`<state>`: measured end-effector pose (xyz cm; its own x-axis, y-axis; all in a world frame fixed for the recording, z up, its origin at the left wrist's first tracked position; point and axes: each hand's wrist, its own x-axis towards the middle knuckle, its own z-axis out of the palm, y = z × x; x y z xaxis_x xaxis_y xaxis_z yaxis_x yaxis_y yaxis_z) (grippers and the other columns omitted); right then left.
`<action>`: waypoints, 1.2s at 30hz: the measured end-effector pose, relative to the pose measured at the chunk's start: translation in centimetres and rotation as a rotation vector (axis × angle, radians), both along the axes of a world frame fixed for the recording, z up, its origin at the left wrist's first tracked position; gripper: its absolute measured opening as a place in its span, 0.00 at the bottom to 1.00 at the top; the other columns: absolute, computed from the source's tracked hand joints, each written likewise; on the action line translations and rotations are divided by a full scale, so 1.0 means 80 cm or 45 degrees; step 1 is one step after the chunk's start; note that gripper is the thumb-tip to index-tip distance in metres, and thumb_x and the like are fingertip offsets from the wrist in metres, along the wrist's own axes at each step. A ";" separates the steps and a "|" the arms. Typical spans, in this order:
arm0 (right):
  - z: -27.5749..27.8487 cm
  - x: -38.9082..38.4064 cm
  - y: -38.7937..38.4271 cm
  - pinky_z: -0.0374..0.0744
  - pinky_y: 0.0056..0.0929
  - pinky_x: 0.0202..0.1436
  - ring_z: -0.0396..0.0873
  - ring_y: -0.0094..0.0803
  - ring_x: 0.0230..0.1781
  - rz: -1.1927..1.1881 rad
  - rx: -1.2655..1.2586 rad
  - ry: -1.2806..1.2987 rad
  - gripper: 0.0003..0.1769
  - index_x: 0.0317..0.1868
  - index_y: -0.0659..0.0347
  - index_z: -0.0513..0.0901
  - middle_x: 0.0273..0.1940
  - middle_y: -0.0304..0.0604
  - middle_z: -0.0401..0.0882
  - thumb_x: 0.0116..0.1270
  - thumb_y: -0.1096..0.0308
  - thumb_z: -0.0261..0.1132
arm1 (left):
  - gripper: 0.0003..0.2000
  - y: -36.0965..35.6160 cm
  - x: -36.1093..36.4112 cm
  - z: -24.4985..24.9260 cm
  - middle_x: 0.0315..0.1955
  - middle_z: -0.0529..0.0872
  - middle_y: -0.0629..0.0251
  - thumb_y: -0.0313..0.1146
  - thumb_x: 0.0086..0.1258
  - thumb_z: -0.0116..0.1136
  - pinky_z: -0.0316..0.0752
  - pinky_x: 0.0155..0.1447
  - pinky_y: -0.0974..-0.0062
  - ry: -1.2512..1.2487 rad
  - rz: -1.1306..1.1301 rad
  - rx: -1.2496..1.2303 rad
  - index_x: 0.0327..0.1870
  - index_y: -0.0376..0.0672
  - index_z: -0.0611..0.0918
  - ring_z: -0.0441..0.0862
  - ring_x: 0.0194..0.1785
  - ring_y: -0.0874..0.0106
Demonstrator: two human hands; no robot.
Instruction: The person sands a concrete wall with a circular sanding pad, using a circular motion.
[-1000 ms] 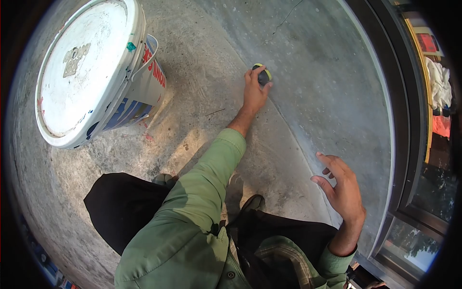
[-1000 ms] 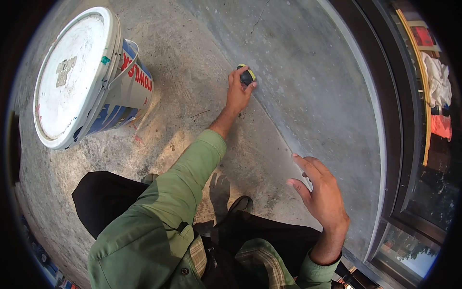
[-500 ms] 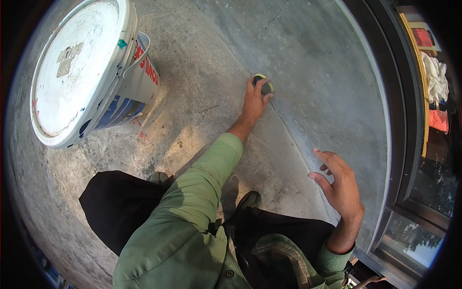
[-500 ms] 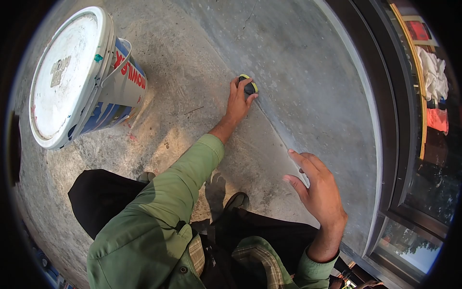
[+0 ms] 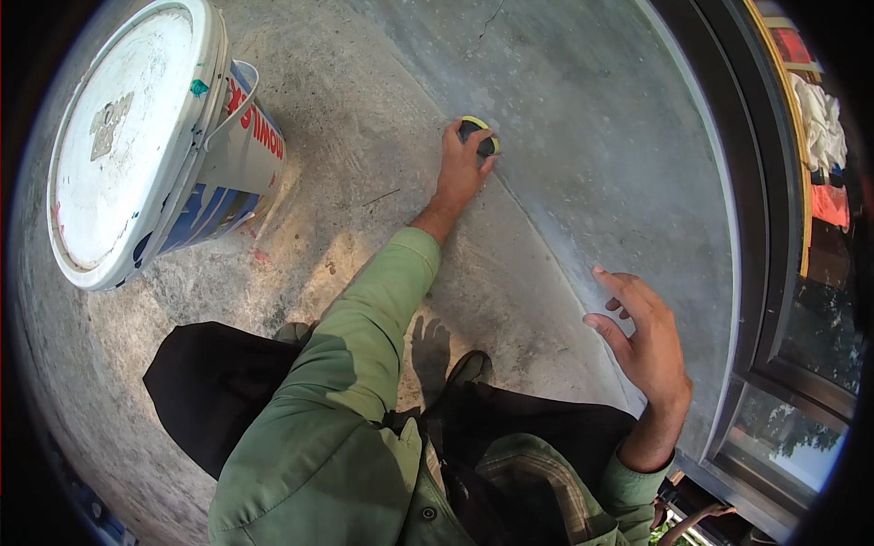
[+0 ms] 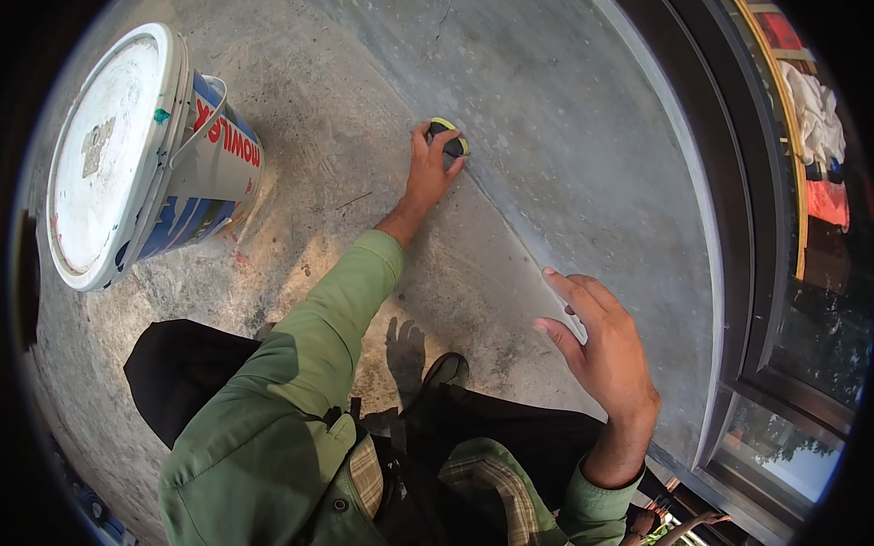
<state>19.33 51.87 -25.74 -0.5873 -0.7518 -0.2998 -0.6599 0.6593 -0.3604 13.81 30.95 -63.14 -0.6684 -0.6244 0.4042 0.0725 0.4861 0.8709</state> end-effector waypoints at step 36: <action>0.004 0.007 0.029 0.84 0.32 0.42 0.84 0.37 0.38 -0.010 -0.124 0.139 0.29 0.63 0.57 0.84 0.50 0.48 0.86 0.61 0.64 0.78 | 0.28 0.240 0.030 0.019 0.62 0.67 0.37 0.23 0.59 0.75 0.67 0.70 0.44 -0.127 -0.179 0.144 0.61 0.51 0.78 0.67 0.69 0.36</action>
